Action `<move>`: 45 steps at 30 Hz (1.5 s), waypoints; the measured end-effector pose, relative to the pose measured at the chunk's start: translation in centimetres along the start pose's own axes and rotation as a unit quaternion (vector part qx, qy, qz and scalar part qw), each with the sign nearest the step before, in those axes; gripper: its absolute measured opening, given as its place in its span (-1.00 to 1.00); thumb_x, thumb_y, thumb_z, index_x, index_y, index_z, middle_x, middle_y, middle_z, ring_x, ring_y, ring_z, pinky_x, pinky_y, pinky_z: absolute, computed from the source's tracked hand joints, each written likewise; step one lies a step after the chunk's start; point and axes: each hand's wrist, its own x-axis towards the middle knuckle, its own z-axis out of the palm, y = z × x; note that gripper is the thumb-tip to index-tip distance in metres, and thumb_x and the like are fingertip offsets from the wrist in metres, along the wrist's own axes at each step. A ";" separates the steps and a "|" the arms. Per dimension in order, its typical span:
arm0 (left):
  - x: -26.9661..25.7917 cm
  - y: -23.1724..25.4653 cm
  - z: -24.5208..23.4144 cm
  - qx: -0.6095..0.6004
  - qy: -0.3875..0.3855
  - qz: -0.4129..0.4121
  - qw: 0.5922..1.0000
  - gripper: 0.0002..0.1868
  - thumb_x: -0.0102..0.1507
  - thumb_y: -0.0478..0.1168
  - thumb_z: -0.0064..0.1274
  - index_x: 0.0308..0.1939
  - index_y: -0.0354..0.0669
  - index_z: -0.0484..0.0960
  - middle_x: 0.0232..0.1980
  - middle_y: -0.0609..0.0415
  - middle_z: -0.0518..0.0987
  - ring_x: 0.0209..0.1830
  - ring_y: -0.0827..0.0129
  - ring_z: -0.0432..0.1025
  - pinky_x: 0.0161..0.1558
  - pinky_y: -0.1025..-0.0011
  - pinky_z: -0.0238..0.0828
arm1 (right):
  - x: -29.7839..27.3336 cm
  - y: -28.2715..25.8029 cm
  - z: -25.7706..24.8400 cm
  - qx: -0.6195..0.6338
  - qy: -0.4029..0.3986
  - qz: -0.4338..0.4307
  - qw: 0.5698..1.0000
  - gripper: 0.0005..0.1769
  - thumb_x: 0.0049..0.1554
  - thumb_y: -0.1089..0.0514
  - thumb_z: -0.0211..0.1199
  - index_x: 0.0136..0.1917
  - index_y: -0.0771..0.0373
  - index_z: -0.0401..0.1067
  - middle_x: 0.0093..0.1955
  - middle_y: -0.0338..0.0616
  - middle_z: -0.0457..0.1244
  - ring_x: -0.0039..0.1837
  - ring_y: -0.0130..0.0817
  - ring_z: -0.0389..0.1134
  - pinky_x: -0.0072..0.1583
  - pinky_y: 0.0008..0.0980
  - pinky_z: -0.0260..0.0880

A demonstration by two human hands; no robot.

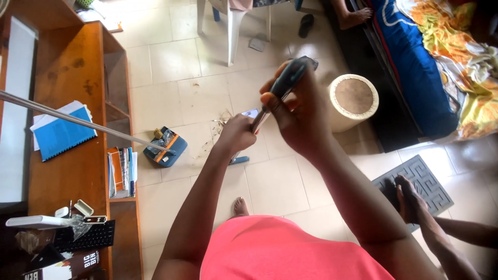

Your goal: Repairing a broken broom handle by attempting to reattach the brush head to the pole.

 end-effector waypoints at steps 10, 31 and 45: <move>2.1 -8.0 2.0 -0.003 0.137 0.046 0.990 -0.90 0.15 -0.42 0.00 -0.39 -0.25 0.64 -0.30 -0.12 0.65 -0.24 -0.02 0.56 -0.15 0.10 0.51 | -1.1 0.1 6.6 0.008 -0.008 0.016 1.000 -0.66 0.30 0.25 0.32 0.24 0.27 0.23 0.09 -0.06 0.41 0.12 -0.27 0.54 0.06 -0.36 0.65; -5.4 -4.6 -9.7 -0.002 -0.052 -0.041 0.998 -0.87 0.05 -0.46 -0.02 -0.49 -0.21 0.61 -0.43 -0.03 0.61 -0.38 0.18 0.51 -0.25 0.21 0.41 | 4.6 -3.5 8.8 -0.020 -0.017 -0.138 0.990 -0.64 0.49 0.03 0.23 0.25 0.23 0.11 -0.04 -0.16 0.42 -0.05 -0.41 0.57 -0.09 -0.55 0.59; -5.7 -13.9 -5.1 -0.080 0.079 -0.091 0.989 -0.94 0.20 -0.33 0.07 -0.34 -0.22 0.63 -0.38 -0.04 0.64 -0.34 0.20 0.57 -0.23 0.21 0.48 | 0.5 -3.7 16.0 0.016 -0.061 -0.061 0.996 -0.67 0.28 0.27 0.30 0.18 0.27 0.18 -0.01 -0.07 0.36 -0.08 -0.23 0.49 -0.04 -0.31 0.51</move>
